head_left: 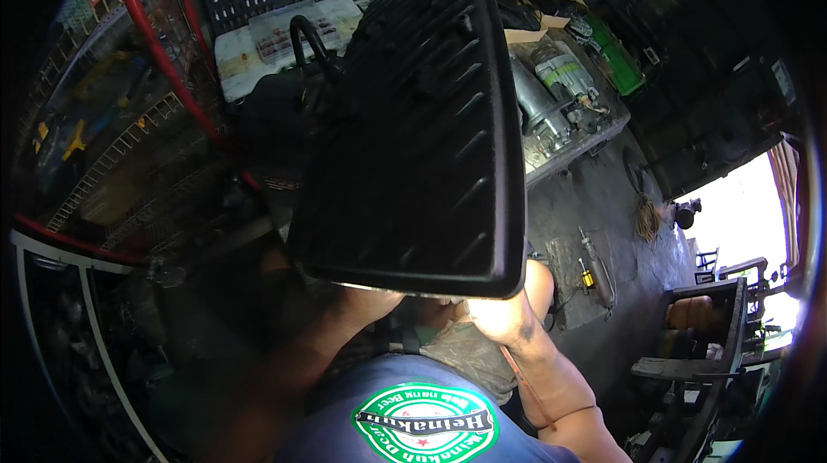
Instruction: The person uses a small tool to scrape a cylindrical metal part, then uses a rotary tool to grind or polish the same part. The person also handles a small metal component and a screwdriver.
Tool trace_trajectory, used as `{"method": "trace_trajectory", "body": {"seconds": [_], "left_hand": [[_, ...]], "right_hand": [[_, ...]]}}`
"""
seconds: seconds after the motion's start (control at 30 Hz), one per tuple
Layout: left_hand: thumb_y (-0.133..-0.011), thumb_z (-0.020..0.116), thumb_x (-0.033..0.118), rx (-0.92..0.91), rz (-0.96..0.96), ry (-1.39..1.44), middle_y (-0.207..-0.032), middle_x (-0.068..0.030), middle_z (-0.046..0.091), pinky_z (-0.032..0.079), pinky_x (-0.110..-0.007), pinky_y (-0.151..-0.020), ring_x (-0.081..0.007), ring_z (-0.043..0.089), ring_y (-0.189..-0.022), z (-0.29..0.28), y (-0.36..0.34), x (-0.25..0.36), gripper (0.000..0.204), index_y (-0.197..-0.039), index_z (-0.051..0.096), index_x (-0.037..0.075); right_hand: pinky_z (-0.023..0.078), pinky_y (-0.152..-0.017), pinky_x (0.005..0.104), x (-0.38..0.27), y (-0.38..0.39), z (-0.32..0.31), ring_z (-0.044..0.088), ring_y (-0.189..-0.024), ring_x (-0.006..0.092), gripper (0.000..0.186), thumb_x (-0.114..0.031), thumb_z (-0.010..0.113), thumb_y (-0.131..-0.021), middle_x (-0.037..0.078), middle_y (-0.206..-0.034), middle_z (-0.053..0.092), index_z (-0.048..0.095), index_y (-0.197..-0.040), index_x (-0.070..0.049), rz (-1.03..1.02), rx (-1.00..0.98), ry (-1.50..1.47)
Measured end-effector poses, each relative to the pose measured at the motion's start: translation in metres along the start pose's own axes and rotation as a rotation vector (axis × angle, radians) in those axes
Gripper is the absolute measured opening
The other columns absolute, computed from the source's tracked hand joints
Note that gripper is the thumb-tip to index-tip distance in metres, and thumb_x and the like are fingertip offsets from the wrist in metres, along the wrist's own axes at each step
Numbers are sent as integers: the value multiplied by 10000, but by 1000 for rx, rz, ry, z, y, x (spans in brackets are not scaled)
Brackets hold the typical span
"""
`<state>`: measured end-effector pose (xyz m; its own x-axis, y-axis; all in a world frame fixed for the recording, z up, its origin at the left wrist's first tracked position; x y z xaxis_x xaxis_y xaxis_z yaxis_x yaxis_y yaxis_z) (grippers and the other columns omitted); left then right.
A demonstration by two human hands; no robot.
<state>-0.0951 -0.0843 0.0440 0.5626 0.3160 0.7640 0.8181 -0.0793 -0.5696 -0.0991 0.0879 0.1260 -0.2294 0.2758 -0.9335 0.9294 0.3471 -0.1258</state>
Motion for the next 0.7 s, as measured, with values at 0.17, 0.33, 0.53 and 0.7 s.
{"method": "trace_trajectory", "body": {"seconds": [0.17,0.33,0.53,0.7], "left_hand": [[-858,896,49,-37,-80,-56,-1017,-34,662,524,-278,-721,-118,625,-833,3,-1,0,767,-1524,517,31],[-856,909,91,-33,-193,57,-916,-68,738,549,-293,-681,-137,678,-770,3,1,-11,784,-1530,512,45],[-907,885,139,-19,-161,45,-1015,-107,741,553,-280,-702,-134,684,-818,7,5,-11,767,-1546,480,13],[-918,885,171,6,-158,151,-1007,-118,744,563,-285,-720,-144,699,-822,6,1,-11,772,-1547,470,0]], "right_hand": [[514,-645,298,-6,0,-4,615,-717,101,139,-91,594,-1075,50,-790,656,631,-1103,40,-42,56,62],[517,-633,372,18,-8,1,659,-680,209,132,-106,608,-1062,135,-764,671,649,-1065,19,258,46,73],[469,-603,342,10,-14,-1,570,-649,116,99,-78,620,-1052,81,-701,602,653,-1033,12,241,54,212],[480,-601,378,7,-8,-2,629,-654,165,110,-83,620,-1054,144,-723,633,631,-1002,13,264,71,236]]}}
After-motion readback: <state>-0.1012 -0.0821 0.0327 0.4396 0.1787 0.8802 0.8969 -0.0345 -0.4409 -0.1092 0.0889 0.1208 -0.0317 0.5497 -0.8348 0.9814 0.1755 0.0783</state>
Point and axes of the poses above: each hand's wrist, its own y-axis away from the middle knuckle, its own z-axis out of the palm, x = y × z, the point moved 8 cm from there along -y, towards the middle knuckle
